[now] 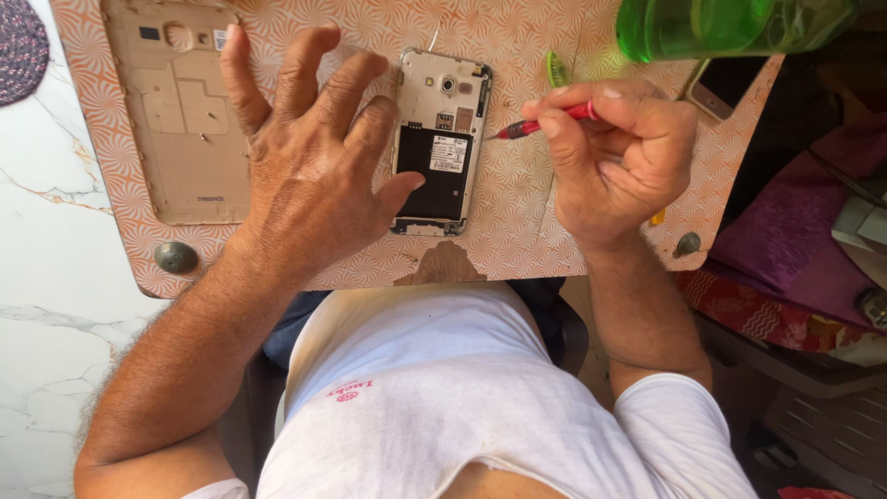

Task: The person unscrews and removes internal components from a mobile phone using a screwdriver, handling small screws and placing them on the work surface.

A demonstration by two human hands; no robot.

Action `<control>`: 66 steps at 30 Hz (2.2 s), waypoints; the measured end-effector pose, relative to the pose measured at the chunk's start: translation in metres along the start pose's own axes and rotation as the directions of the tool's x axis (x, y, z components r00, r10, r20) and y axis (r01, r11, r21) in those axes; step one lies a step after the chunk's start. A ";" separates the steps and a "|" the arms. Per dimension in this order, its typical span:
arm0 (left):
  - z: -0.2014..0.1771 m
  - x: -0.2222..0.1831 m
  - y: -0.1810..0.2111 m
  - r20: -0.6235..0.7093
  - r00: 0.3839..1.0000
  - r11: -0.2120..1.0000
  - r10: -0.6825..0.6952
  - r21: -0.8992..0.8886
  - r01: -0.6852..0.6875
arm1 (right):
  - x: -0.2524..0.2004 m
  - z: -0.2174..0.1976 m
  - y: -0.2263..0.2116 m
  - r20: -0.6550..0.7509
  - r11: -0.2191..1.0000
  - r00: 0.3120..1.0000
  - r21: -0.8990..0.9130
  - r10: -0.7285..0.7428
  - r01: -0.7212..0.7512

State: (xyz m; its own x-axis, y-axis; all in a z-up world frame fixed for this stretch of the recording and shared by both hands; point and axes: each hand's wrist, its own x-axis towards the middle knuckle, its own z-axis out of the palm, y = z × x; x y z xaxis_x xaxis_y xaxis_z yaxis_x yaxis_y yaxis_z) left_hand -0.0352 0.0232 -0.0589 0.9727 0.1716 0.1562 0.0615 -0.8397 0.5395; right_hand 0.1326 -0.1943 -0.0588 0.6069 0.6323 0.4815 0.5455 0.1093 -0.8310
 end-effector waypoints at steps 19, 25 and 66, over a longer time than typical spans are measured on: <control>0.003 -0.002 -0.001 0.002 0.999 0.999 0.039 -0.029 -0.039 | -0.001 0.003 0.006 -0.012 0.998 1.000 0.058 0.003 -0.003; 0.003 -0.001 -0.001 0.001 0.999 0.999 0.039 -0.030 -0.039 | -0.003 0.001 0.009 -0.008 0.998 1.000 0.059 0.001 0.000; 0.004 -0.001 0.001 0.025 1.000 1.000 0.002 -0.027 -0.001 | 0.027 0.002 -0.019 0.238 0.978 0.948 0.030 -0.210 0.209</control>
State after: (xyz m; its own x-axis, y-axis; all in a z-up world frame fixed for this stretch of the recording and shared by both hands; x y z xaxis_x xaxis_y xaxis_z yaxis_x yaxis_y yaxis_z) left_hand -0.0347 0.0201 -0.0619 0.9780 0.1573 0.1369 0.0543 -0.8259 0.5612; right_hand 0.1371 -0.1778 -0.0310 0.3240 0.7590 0.5648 0.6424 0.2617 -0.7203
